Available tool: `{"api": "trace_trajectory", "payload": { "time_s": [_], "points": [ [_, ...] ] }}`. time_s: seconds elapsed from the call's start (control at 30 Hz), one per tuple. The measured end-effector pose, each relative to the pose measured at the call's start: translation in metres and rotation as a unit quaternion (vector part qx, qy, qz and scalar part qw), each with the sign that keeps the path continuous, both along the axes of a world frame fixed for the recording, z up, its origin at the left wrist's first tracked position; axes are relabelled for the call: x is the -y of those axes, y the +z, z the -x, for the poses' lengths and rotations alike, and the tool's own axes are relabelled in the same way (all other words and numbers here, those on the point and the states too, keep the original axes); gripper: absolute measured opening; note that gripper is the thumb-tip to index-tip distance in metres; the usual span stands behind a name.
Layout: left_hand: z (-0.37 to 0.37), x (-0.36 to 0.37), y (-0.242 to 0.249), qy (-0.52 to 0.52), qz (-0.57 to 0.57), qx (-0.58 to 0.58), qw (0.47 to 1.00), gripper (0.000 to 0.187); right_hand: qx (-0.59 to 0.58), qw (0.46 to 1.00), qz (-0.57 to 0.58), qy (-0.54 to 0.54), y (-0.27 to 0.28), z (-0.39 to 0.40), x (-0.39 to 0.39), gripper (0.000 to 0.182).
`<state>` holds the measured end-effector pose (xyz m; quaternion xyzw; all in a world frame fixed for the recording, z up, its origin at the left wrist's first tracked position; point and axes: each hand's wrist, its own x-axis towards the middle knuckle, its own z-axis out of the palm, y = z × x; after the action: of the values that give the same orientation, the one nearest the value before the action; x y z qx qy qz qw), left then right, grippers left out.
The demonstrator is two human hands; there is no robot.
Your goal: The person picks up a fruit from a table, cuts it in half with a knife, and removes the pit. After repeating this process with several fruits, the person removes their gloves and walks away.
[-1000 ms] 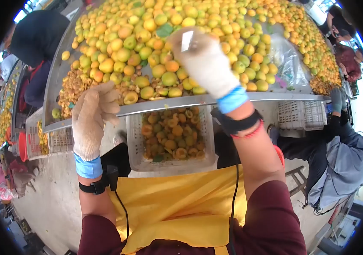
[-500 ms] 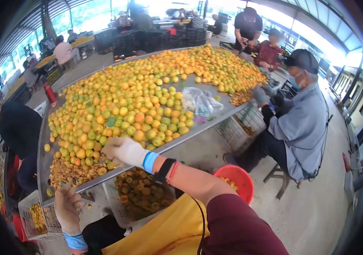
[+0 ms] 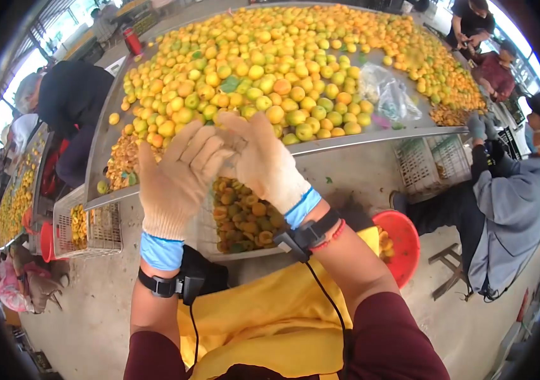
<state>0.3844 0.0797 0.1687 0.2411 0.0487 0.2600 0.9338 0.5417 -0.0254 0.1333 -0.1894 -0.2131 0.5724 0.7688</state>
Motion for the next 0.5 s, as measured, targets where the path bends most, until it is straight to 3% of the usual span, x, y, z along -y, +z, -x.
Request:
{"api": "trace_trajectory", "payload": {
  "time_s": [0.07, 0.1, 0.13, 0.17, 0.2, 0.23, 0.27, 0.3, 0.33, 0.37, 0.43, 0.5],
  "points": [
    [-0.037, -0.014, -0.018, -0.026, 0.029, 0.029, 0.999, 0.091, -0.043, 0.999, -0.021, -0.012, -0.018, -0.010, -0.022, 0.077],
    [-0.050, -0.017, -0.024, -0.039, 0.075, 0.029, 0.996, 0.085, 0.277, 0.955, -0.015, -0.107, -0.043, -0.022, -0.028, 0.059],
    [-0.069, -0.019, -0.028, -0.060, 0.120, 0.036, 0.990, 0.079, 0.572, 0.797, -0.001, -0.194, -0.060, -0.038, -0.031, 0.044],
    [-0.086, -0.018, -0.021, -0.037, 0.061, -0.038, 0.997, 0.077, 0.735, 0.617, 0.045, -0.277, -0.055, -0.047, -0.031, 0.054],
    [-0.107, -0.021, -0.024, -0.025, 0.001, -0.098, 0.995, 0.076, 0.720, 0.636, 0.153, -0.232, -0.078, -0.049, -0.050, 0.053],
    [-0.126, -0.040, -0.052, -0.091, -0.006, 0.012, 0.996, 0.075, 0.615, 0.738, 0.223, -0.167, -0.084, -0.058, -0.060, 0.057],
    [-0.147, -0.054, -0.082, -0.151, 0.003, 0.112, 0.982, 0.073, 0.618, 0.713, 0.272, -0.189, -0.079, -0.076, -0.058, 0.057],
    [-0.158, -0.051, -0.059, -0.132, -0.008, -0.032, 0.991, 0.071, 0.382, 0.878, 0.217, -0.189, -0.069, -0.089, -0.062, 0.053],
    [-0.162, -0.059, -0.025, -0.102, -0.035, -0.181, 0.978, 0.070, 0.110, 0.970, 0.121, -0.178, -0.060, -0.100, -0.072, 0.052],
    [-0.181, -0.074, -0.025, -0.115, -0.030, -0.179, 0.977, 0.070, 0.155, 0.951, 0.173, -0.204, -0.052, -0.110, -0.080, 0.053],
    [-0.196, -0.092, -0.023, -0.281, -0.072, -0.075, 0.954, 0.066, 0.194, 0.929, 0.231, -0.216, -0.040, -0.121, -0.082, 0.055],
    [-0.205, -0.096, -0.021, -0.275, -0.047, -0.116, 0.953, 0.067, -0.027, 0.973, 0.138, -0.184, -0.028, -0.137, -0.080, 0.050]
  ]
}}
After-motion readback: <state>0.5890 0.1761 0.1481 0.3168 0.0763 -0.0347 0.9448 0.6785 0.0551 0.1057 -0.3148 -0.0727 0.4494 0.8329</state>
